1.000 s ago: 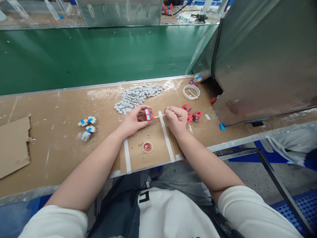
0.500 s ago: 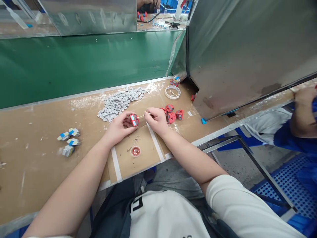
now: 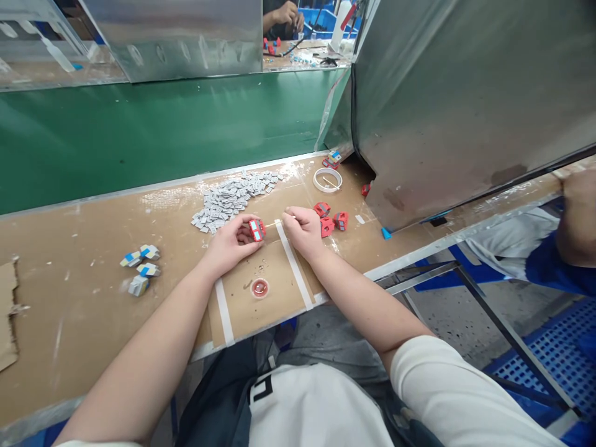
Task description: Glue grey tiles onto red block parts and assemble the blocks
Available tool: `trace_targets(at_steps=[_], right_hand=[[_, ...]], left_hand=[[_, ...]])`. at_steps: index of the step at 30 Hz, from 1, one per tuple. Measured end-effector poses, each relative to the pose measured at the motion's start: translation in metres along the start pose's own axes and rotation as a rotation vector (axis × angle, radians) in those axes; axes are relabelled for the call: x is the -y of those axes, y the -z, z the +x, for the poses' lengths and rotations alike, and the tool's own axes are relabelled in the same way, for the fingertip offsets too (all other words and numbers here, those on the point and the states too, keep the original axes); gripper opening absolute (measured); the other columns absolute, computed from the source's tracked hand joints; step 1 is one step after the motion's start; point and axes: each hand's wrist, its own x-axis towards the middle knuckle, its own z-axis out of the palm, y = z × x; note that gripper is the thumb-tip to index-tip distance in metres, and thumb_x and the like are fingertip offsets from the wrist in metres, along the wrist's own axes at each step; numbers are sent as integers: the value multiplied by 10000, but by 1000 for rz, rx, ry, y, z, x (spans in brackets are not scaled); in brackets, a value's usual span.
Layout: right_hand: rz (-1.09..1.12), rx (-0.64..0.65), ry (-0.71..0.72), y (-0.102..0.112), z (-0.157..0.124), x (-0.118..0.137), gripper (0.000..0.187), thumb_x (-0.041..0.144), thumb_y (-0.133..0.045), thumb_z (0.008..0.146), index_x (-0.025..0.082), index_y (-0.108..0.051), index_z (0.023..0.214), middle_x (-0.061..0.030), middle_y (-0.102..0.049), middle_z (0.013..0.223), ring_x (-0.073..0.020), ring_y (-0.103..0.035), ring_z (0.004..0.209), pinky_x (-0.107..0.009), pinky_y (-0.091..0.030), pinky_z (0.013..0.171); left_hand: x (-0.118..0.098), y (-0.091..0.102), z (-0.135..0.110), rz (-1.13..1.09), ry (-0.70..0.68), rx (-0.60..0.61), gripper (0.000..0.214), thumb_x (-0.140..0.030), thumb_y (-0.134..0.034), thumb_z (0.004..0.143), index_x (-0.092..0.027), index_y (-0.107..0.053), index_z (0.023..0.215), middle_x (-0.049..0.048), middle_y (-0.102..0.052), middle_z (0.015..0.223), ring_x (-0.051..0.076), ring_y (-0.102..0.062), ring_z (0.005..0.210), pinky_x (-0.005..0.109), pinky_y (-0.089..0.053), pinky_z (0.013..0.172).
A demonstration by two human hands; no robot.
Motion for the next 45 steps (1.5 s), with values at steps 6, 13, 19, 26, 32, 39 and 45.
trace_targets(at_steps=[6,13,19,26,32,39,45], right_hand=[[208,590,171,2,-6,16,511,427,-513,1053,249,-276,637,49,-280,602,-126,-293,542,-304,-257,583],[-205,914,317,-8,-11,21,477,493,-502,1062,222,-445,674,11,-507,650,-144,-457,620,-301,-295,645],[-864,338,-173,-4,49,9,402,388,-417,1121,191,-708,925,-84,-722,924,-218,-660,885,-299,-406,751],[-1234,663,-202,-14,110,-10,324,279,-522,1078,163,-781,1236,-170,-718,1266,-264,-680,1162,-309,-503,965],[-1261,740,-150,-16,110,-18,347,159,-465,1073,99,-794,1163,-209,-715,1241,-275,-702,1148,-335,-523,1016],[-1169,673,-170,-21,117,-21,300,26,-490,991,55,-753,1134,-255,-724,1231,-284,-706,1185,-347,-529,1059],[-933,494,-173,-30,75,-9,375,262,-307,1143,144,-662,1168,-126,-767,1075,-187,-740,934,-290,-595,859]], left_hand=[[7,1,4,-128,-31,-73,528,-316,-855,770,-211,-653,1246,51,-748,1089,193,-727,964,294,-602,826],[11,0,9,-197,19,-164,563,-359,-859,736,-224,-632,1233,47,-741,1078,211,-722,964,279,-593,742],[7,1,7,-218,80,-165,591,-385,-844,730,-228,-616,1253,54,-738,1023,216,-713,845,259,-572,576],[8,3,7,-250,53,-184,620,-409,-846,717,-225,-618,1264,77,-744,1095,244,-729,948,246,-582,567],[9,4,7,-237,58,-183,622,-421,-845,713,-228,-624,1261,88,-745,1109,254,-725,963,254,-581,577],[11,6,7,-209,43,-192,638,-464,-840,727,-230,-616,1277,97,-746,1127,271,-721,1001,271,-580,594],[19,8,8,-155,-74,-278,534,-403,-807,765,-234,-653,1248,70,-752,1149,231,-737,999,343,-618,845]])
